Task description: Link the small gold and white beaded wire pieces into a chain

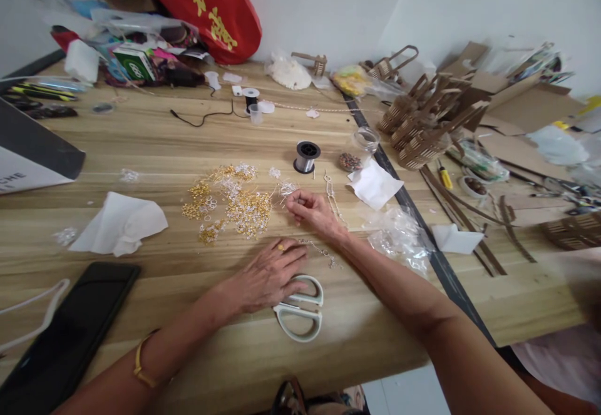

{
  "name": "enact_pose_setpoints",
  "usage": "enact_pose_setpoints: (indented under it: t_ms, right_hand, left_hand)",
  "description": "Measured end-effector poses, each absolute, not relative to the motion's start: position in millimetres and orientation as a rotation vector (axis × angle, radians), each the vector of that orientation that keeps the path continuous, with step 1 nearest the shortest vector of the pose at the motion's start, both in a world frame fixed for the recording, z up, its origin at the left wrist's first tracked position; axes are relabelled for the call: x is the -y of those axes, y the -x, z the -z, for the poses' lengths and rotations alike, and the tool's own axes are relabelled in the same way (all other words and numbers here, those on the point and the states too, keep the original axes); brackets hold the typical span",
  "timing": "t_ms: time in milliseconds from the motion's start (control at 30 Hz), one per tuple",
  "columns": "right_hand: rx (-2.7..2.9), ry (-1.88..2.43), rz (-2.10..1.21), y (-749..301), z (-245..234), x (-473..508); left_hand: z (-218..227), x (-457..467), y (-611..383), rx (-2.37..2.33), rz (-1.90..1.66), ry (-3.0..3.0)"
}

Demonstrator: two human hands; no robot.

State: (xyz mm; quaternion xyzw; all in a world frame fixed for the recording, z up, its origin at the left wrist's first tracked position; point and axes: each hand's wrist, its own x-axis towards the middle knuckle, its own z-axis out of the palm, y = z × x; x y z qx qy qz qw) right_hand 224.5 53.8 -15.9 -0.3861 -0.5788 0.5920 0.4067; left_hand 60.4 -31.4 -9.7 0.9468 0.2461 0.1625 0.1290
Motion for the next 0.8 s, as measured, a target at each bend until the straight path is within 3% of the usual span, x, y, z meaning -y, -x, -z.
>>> enact_pose_setpoints:
  t_ms: [800]
  right_hand:
    - [1.491,0.928,-1.505,-224.4,19.4,-53.9]
  left_hand:
    - [14.2,13.1,-46.3,-1.018,-0.756,-2.593]
